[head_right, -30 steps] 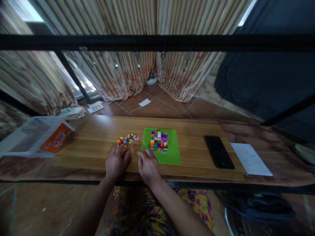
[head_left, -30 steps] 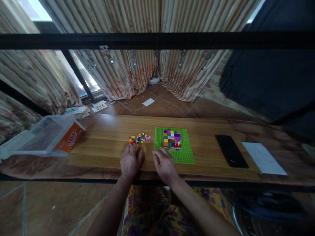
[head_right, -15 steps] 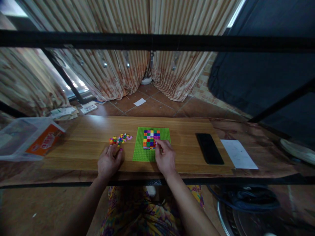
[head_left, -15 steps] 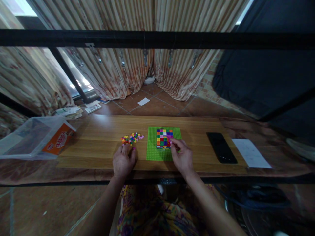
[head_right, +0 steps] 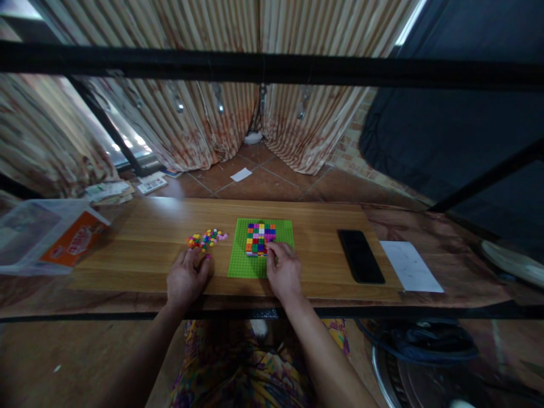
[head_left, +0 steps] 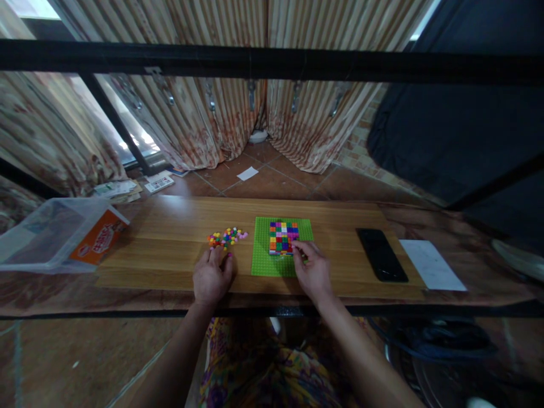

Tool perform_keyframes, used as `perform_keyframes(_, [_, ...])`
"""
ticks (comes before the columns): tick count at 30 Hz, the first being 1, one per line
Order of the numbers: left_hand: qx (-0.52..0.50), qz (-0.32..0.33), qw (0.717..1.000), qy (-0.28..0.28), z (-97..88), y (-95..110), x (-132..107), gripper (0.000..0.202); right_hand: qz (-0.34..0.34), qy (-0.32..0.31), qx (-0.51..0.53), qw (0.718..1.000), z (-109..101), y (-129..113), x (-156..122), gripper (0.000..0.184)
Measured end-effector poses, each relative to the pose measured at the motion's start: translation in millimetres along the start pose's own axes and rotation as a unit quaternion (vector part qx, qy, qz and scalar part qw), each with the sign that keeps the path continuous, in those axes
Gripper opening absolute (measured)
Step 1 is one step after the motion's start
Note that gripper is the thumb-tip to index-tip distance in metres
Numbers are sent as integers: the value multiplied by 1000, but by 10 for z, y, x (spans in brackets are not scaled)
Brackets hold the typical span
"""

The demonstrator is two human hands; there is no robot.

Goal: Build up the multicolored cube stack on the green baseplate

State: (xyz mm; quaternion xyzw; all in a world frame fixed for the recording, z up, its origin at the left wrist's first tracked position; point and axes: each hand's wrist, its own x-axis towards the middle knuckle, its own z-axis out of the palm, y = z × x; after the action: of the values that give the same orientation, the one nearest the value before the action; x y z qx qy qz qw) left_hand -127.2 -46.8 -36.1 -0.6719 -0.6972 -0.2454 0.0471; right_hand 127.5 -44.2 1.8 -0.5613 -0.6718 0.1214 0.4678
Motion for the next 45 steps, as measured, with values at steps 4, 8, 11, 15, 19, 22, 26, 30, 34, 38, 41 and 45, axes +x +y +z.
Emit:
perform_keyframes(4, [-4,1,1000,-1,3,-2,-1,37,-34,-9,-31,999,52,15,28,22])
perform_keyframes(8, [3,-5,1000,-5,-9,10,0,38,-39,-10,-39,998,83,60,16,23])
perform_keyframes(11, [4,-2,1000,-5,-20,18,2,38,-39,-1,-52,998,88,77,3,23])
perform_keyframes(15, [4,1,1000,-6,-27,19,0,38,-42,5,-78,996,83,65,1,23])
perform_keyframes(19, [1,1,1000,-10,-31,20,-4,38,-39,9,-112,993,89,52,-1,24])
perform_keyframes(22, [1,-1,1000,-10,-30,21,-2,38,-34,11,-120,992,96,57,-3,25])
perform_keyframes(26, [-1,-3,1000,-8,-22,17,-2,38,-39,8,-124,992,85,72,4,25])
perform_keyframes(30, [-2,-5,1000,-7,-20,17,-7,38,-34,17,-131,991,69,70,16,24])
perform_keyframes(34, [-3,-5,1000,-8,-26,21,-8,37,-29,27,-122,992,81,59,20,22])
perform_keyframes(38, [-9,-4,1000,-10,-29,20,-6,37,-29,32,-109,993,113,55,19,21])
perform_keyframes(41, [-10,-5,1000,-10,-33,23,-5,37,-29,32,-111,993,123,49,18,21])
perform_keyframes(45, [-5,-8,1000,-12,-47,34,-3,36,-24,31,-112,993,86,39,9,20])
